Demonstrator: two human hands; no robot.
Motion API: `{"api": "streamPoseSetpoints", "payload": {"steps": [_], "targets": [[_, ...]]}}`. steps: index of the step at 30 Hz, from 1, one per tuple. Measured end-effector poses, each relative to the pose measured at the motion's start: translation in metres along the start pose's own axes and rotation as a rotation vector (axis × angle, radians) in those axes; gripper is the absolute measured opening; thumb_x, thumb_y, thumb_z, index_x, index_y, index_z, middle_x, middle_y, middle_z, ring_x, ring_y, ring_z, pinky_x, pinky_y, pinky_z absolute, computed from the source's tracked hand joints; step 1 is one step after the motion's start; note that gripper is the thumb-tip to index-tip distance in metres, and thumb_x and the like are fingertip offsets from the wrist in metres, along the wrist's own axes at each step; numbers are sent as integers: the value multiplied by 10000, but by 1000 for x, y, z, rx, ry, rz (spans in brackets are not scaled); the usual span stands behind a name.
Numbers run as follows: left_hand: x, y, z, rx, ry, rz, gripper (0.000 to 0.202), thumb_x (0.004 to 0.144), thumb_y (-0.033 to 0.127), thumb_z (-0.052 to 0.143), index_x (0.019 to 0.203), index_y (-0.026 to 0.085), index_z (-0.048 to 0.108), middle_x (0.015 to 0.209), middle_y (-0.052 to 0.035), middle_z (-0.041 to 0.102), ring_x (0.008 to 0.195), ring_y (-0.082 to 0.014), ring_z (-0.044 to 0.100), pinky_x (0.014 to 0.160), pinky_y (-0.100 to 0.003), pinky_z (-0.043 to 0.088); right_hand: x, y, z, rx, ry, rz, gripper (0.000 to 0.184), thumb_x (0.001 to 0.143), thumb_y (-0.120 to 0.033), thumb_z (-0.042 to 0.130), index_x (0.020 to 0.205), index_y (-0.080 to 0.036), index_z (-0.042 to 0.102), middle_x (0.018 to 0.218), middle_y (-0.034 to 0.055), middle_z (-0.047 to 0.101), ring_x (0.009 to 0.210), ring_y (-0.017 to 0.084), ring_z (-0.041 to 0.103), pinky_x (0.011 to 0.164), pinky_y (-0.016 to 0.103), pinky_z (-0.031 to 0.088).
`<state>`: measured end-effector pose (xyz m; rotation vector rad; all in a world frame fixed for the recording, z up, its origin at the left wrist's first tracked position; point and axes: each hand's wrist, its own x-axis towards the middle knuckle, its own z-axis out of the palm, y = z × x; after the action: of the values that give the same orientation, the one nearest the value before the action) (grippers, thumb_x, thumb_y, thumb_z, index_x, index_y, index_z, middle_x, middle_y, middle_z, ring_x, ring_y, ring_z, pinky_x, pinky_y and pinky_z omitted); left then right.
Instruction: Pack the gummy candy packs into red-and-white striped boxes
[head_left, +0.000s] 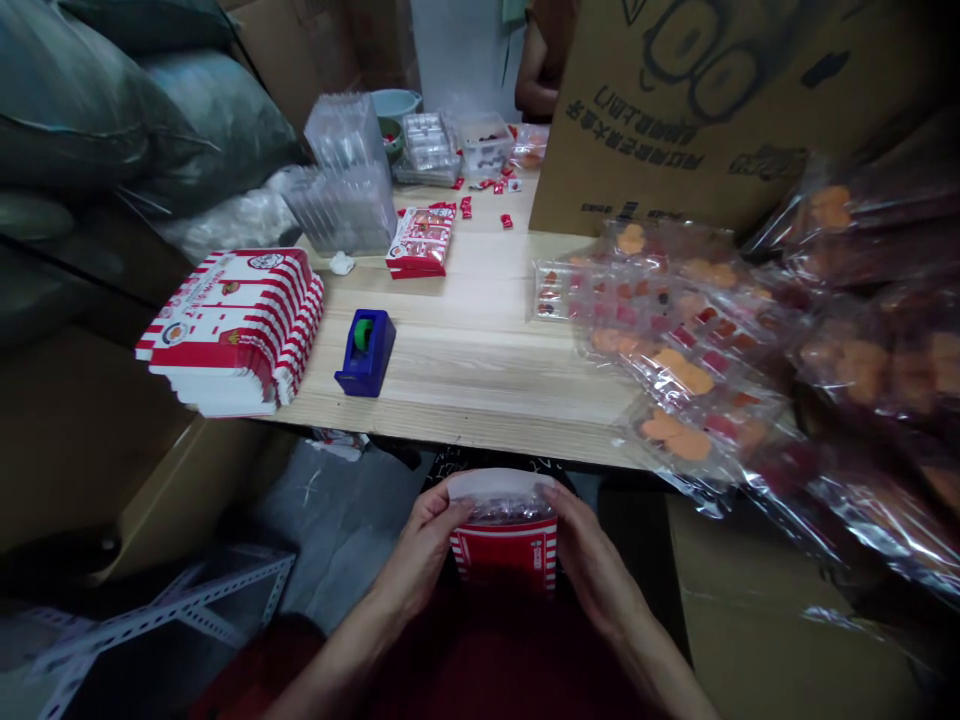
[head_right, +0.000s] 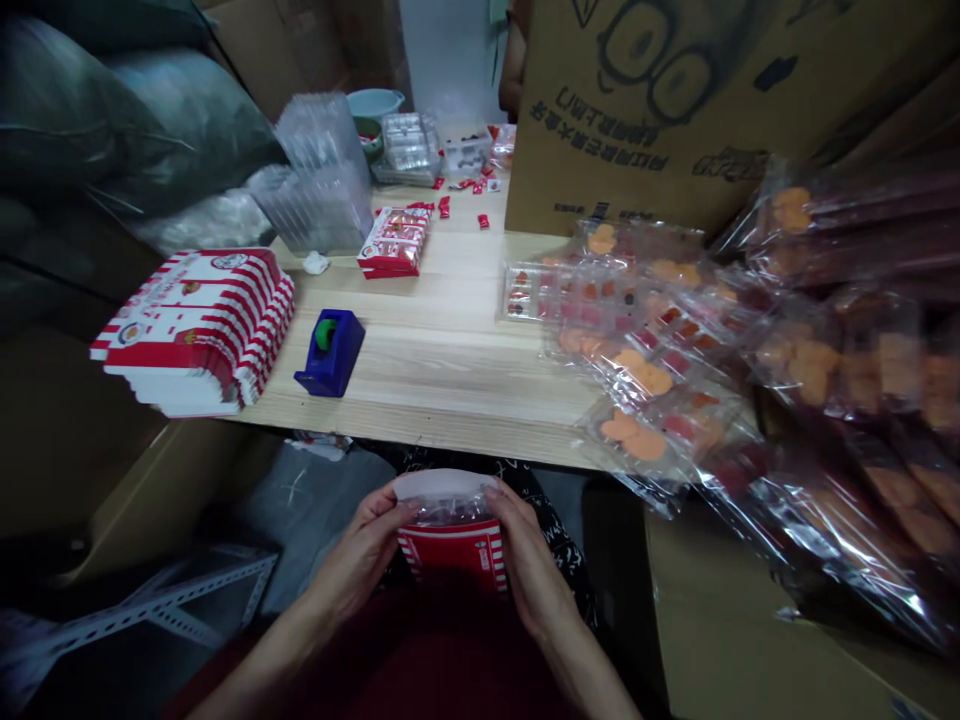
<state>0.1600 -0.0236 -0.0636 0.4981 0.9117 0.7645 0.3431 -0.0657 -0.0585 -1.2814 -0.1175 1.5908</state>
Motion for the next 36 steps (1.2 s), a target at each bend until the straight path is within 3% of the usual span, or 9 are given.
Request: {"api": "streamPoseSetpoints", "payload": {"steps": [6, 11, 16, 22, 25, 27, 30, 33, 36], "targets": [[-3, 1, 1, -172, -29, -19, 341, 908, 341, 739, 1180, 137, 761, 1101, -127, 785, 1081, -269, 712, 968, -354, 516, 2, -4, 2, -88, -55, -103, 241, 741, -411, 861, 873, -240, 756, 898, 19, 791, 923, 264, 722, 811, 369, 552], [2, -5, 1, -184, 122, 36, 228, 810, 262, 807, 1008, 149, 799, 873, -55, 792, 840, -196, 724, 811, -278, 526, 0, 2, 0, -149, -43, -145, 296, 779, -451, 837, 989, -252, 771, 927, 29, 796, 909, 263, 724, 771, 367, 568], [5, -7, 2, -121, 139, 42, 193, 795, 207, 782, 979, 150, 795, 792, -22, 774, 728, -165, 694, 718, -251, 505, 1, 11, -3, -150, 115, -166, 350, 838, -566, 746, 1017, -266, 772, 949, 42, 799, 928, 279, 721, 769, 390, 582], [5, -9, 2, -134, 129, -39, 236, 773, 209, 799, 1006, 172, 788, 865, -36, 796, 760, -186, 713, 753, -277, 519, 4, 5, 1, -139, -29, -164, 246, 848, -459, 783, 959, -240, 775, 857, 16, 792, 781, 224, 701, 692, 326, 534], [7, -8, 1, -99, 132, -50, 265, 761, 199, 801, 1024, 174, 797, 887, -39, 804, 813, -202, 724, 817, -296, 525, 3, 1, 0, -179, -40, -178, 231, 812, -441, 819, 886, -227, 773, 799, 6, 786, 704, 196, 675, 658, 299, 501], [10, -6, 1, -67, 111, -52, 270, 766, 195, 787, 1035, 173, 807, 904, -46, 808, 842, -210, 727, 836, -299, 524, 2, -2, -2, -181, -56, -130, 287, 790, -469, 835, 949, -236, 781, 868, 15, 803, 769, 218, 701, 728, 325, 520], [14, -1, 2, -20, 33, -53, 296, 802, 201, 736, 1087, 180, 811, 971, -65, 811, 893, -224, 730, 850, -300, 523, -1, -6, -4, -84, -37, -54, 385, 755, -509, 850, 1057, -281, 779, 1055, 13, 811, 1038, 267, 709, 946, 387, 513], [16, 1, 3, 6, -2, -44, 325, 819, 215, 712, 1130, 188, 801, 995, -68, 806, 897, -225, 726, 841, -298, 520, -1, -7, -5, 81, -21, -40, 317, 728, -528, 839, 924, -284, 790, 1075, 11, 812, 1183, 300, 665, 1044, 431, 478], [17, 0, 3, 7, 22, -20, 282, 819, 238, 732, 1086, 186, 805, 934, -59, 800, 804, -204, 705, 778, -281, 514, 2, -10, -5, 139, -100, -5, 258, 777, -494, 795, 879, -257, 787, 1028, 33, 819, 1183, 321, 671, 1045, 466, 480]]}}
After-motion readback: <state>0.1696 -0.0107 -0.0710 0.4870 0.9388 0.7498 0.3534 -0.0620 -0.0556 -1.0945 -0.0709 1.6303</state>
